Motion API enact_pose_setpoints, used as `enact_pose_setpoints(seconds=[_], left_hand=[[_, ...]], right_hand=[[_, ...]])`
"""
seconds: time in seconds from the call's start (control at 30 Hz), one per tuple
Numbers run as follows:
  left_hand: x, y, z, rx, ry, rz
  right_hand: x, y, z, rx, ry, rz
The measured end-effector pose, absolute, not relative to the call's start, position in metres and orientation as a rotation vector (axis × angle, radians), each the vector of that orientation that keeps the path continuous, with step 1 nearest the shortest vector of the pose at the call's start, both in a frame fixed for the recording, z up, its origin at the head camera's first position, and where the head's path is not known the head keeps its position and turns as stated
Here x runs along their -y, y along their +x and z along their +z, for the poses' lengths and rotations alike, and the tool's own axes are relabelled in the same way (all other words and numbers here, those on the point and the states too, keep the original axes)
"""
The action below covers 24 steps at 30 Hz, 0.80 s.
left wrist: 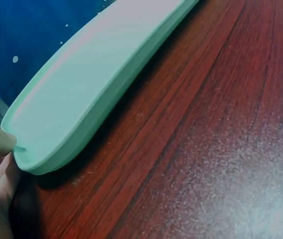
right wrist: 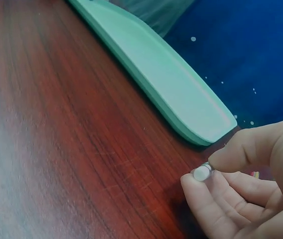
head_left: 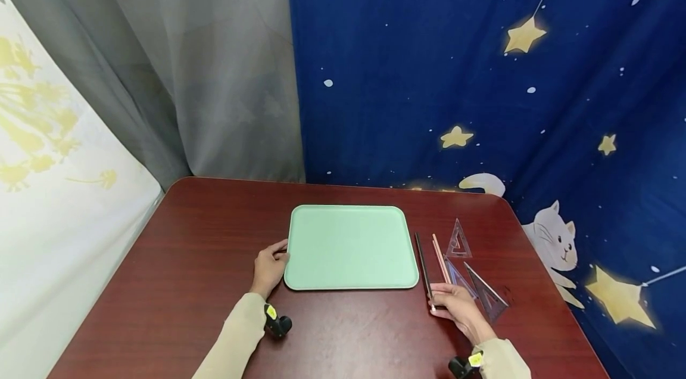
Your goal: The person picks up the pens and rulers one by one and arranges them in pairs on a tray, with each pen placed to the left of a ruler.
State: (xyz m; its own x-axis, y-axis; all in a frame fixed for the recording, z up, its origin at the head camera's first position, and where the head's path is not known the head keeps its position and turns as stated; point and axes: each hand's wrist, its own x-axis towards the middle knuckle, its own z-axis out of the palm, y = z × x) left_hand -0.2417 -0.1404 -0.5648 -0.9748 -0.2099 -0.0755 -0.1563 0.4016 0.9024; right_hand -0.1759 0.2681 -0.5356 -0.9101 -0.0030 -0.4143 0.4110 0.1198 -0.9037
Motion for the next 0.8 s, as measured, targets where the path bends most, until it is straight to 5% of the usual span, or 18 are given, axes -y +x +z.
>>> enact_pose_setpoints(seconds=[0.8], left_hand=[[0.138, -0.236, -0.569, 2.563, 0.305, -1.567]], right_hand=[[-0.241, -0.183, -0.531, -1.906, 0.199, -1.959]])
